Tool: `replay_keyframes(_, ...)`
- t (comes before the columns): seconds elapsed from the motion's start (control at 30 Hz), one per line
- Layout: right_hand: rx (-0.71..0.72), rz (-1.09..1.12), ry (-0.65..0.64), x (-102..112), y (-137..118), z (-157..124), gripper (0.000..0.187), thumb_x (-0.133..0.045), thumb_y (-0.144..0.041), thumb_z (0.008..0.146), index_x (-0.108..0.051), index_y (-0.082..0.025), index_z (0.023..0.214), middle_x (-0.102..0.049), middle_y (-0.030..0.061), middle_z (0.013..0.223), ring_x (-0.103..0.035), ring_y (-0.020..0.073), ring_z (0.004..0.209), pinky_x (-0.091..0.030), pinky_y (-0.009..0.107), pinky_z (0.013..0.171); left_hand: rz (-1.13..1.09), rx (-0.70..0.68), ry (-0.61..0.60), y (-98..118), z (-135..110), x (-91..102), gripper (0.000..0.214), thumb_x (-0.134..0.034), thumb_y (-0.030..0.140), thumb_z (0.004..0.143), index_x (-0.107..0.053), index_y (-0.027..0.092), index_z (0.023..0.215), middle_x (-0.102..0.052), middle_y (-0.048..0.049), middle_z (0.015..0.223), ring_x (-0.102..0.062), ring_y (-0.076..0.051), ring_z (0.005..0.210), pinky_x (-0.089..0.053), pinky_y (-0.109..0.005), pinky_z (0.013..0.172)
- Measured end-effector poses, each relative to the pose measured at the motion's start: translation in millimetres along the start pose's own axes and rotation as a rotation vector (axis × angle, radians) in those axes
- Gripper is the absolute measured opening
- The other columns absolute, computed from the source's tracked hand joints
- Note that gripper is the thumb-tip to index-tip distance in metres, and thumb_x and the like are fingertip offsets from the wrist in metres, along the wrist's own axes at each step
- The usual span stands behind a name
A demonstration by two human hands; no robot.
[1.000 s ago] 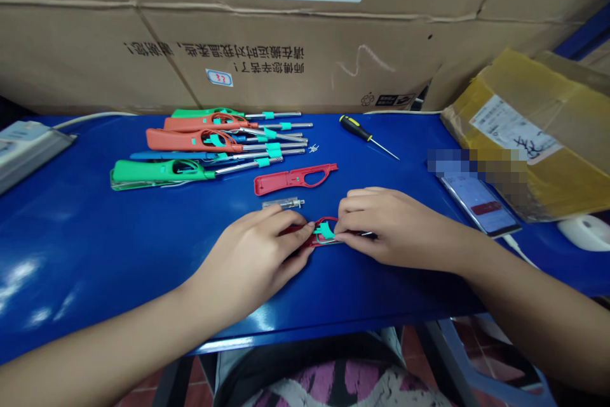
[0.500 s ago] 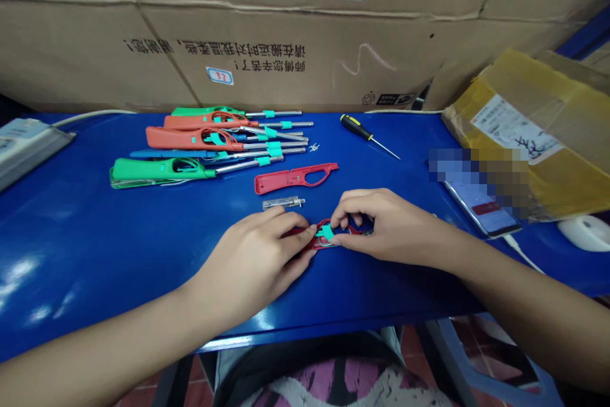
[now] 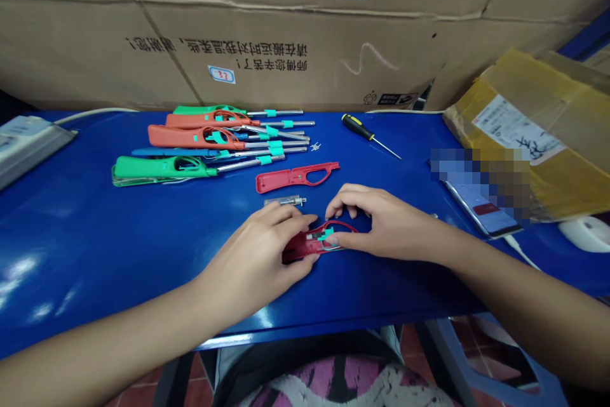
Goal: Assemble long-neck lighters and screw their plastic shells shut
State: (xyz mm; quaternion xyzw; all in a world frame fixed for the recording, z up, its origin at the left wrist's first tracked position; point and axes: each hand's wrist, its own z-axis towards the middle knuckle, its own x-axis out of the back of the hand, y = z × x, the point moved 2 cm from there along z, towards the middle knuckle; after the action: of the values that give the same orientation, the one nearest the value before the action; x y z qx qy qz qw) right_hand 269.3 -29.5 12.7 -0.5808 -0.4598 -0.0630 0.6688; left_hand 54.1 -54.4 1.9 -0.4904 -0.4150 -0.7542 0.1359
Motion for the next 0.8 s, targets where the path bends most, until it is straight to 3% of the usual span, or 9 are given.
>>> replay_keyframes(0.27,-0.032,0.005,-0.027,1.2,-3.0,-1.0,0.018,-0.076,-0.036,0.082,-0.071,-0.022,0.091,-0.068,0.0002,0.09,-0.057,0.0155,0.083,-0.044,0.029,0.077,-0.071,-0.002,-0.025,-0.2,1.5,0.3,0.029,-0.07,0.026,0.088,-0.068,0.021,0.117,-0.069,-0.0071,0.112,-0.063,-0.026,0.106,-0.053,-0.047,0.095)
replay_keyframes(0.53,-0.09,0.069,-0.028,-1.1,-5.0,-1.4,0.015,-0.072,-0.033,0.083,-0.065,-0.021,0.089,-0.064,-0.001,0.083,-0.056,0.0138,0.077,-0.044,0.026,0.069,-0.264,0.046,-0.019,-1.7,7.6,-1.9,0.017,-0.057,0.025,0.101,-0.07,0.021,0.11,-0.073,-0.002,0.103,-0.067,-0.017,0.095,-0.053,-0.031,0.085)
replay_keyframes(0.8,-0.098,0.168,-0.08,3.0,-6.5,-1.1,0.013,-0.068,-0.031,0.086,-0.07,-0.021,0.094,-0.067,-0.0005,0.085,-0.057,0.014,0.079,-0.046,0.028,0.073,-0.297,0.04,-0.006,-2.0,7.1,-1.8,0.018,-0.06,0.022,0.099,-0.071,0.019,0.112,-0.073,-0.0026,0.103,-0.067,-0.015,0.095,-0.052,-0.028,0.085)
